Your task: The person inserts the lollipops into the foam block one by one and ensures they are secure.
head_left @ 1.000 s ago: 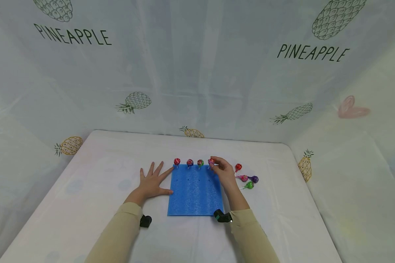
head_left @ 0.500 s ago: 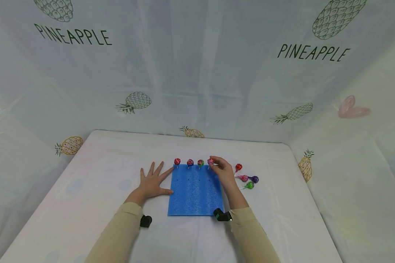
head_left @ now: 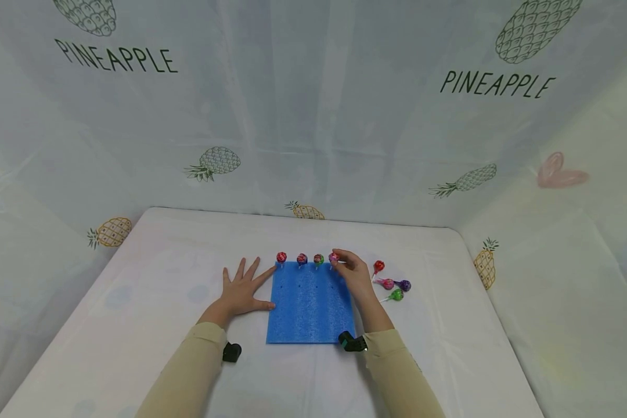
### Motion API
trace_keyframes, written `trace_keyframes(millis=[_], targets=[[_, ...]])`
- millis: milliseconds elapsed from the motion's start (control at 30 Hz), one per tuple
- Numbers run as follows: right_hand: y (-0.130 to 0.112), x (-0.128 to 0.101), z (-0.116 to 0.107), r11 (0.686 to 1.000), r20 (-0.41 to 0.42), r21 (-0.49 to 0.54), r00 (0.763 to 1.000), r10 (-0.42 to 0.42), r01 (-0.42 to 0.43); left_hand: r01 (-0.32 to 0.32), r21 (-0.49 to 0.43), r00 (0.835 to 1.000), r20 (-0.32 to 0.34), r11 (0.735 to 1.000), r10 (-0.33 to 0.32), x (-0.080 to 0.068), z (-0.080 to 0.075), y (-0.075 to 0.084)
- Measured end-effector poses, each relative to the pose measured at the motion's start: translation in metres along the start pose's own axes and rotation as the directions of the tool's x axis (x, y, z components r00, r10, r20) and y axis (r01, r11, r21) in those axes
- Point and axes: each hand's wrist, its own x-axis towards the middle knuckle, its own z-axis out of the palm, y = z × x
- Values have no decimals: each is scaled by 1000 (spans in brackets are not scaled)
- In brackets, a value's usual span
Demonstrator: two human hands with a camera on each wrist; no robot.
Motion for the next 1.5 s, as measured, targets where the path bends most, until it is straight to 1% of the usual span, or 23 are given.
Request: trace_keyframes(millis=[200,433,500,667,900,967,1200,1500], targets=[[-1,-1,1,1000,0,3,1000,1,-1,2,-4,1000,-4,1000,-2,0,0,1],[-34,-17,2,1000,24,4,1000,10,-10,2,0,1000,-4,1000,-2,0,0,1],[-34,-18,2,1000,19,-1,1000,9,-9,3,3,1000,-2,1000,-3,0,0,1],[-31,-15,2,1000,14,-7,1000,22,-22,8,8,1000,6,1000,-8,1,0,1],[-1,1,0,999,11,21,999,45,-46,4,6,1000,5,1000,-4,0,0,1],[3,2,1,999,0,25,999,41,-41,3,2,1000,3,1000,-3,0,0,1],[7,2,1,999,-29,-14,999,31,-31,-2,-2,1000,-1,1000,2,0,-1,1],[5,3,-1,999,-18,-20,999,33,-34,10,8,1000,5,1000,-10,2,3,-1]])
